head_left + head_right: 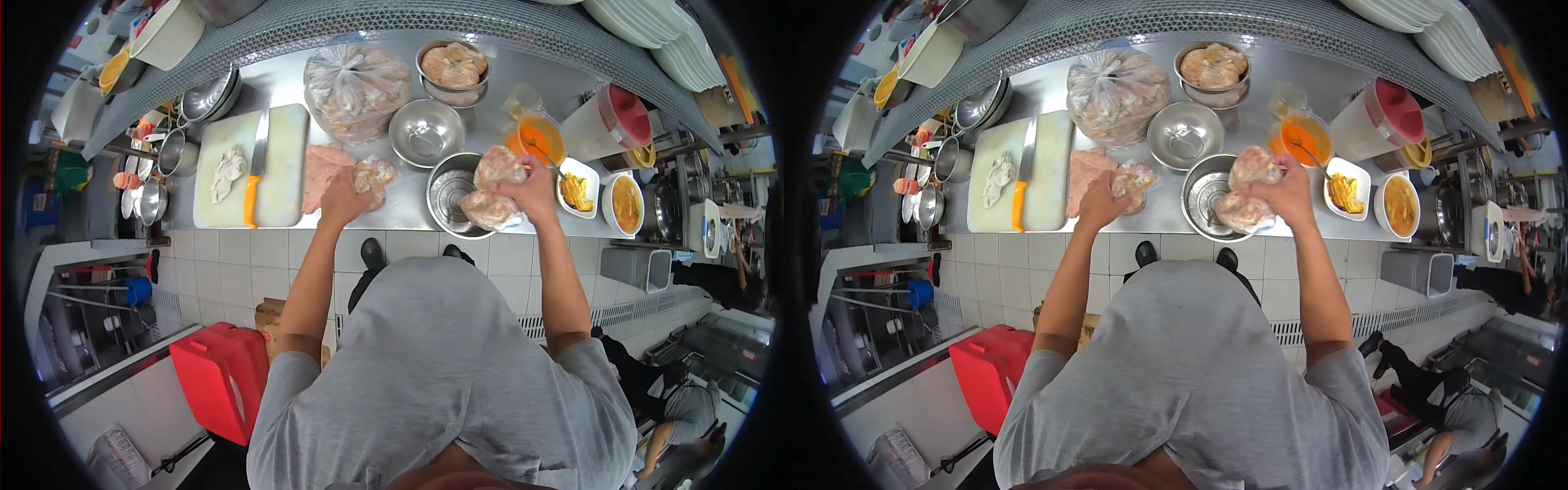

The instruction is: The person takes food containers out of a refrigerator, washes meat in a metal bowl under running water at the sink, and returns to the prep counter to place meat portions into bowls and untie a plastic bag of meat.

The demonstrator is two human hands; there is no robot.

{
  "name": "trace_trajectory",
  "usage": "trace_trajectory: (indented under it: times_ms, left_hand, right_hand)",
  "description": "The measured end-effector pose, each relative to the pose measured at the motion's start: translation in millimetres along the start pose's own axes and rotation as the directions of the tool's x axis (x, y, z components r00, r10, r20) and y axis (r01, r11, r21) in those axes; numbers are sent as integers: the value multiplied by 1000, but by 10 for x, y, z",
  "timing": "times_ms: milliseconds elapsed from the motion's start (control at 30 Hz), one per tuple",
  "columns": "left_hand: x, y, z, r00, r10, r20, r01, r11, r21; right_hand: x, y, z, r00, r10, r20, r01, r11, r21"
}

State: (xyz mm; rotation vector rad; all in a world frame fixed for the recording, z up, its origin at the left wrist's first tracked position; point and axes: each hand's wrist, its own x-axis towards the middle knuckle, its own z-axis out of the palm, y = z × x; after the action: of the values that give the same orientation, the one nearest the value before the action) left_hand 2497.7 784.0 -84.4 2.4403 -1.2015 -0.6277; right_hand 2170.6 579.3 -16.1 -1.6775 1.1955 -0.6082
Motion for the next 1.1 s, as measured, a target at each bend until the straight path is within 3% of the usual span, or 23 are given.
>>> trace_trajectory:
  times_ms: [133, 233, 333, 367, 500, 600, 700, 800, 900, 1000, 1100]
  left_hand:
    - [60, -171, 120, 999, 50, -5, -50, 992, -112]
    - [220, -439, 342, 972, 166, -164, -189, 973, -134]
    - [193, -448, 249, 984, 134, -121, -161, 955, -248]
    - [168, -436, 227, 986, 127, -109, -154, 940, -305]
    - [215, -457, 217, 1000, -15, -1, 13, 932, -363]
    - [206, -417, 194, 999, 22, -45, -34, 955, -294]
    - [160, -310, 127, 1000, 13, -27, -18, 975, -221]
    - [53, -164, -12, 963, 159, -217, -152, 987, 49]
    - [56, 110, -292, 953, 154, -262, -176, 982, -63]
    - [167, 495, -530, 992, 100, -73, -105, 991, -79]
    - [518, 460, -127, 919, 386, -77, -350, 891, 289]
  right_hand:
    - [-71, 116, -281, 998, 67, 14, -68, 975, 210]
    - [-186, 382, -590, 996, 66, -67, -47, 966, 255]
    - [-271, 815, -792, 975, 209, -79, -180, 943, 280]
    - [-290, 953, -814, 961, 273, -41, -238, 895, 378]
    - [-242, 1320, -759, 953, 290, -86, -251, 917, 310]
    - [-183, 1426, -700, 960, 264, -96, -237, 945, 227]
    - [-61, 1550, -590, 984, 137, -111, -142, 989, -43]
    - [-91, 1445, -518, 982, -30, -188, -51, 911, -408]
    - [-349, 1084, -406, 862, -447, -241, 220, 756, -616]
    - [-776, 246, -236, 897, -441, -25, 411, 855, -318]
    - [-914, 77, -30, 851, -498, 166, 508, 701, -501]
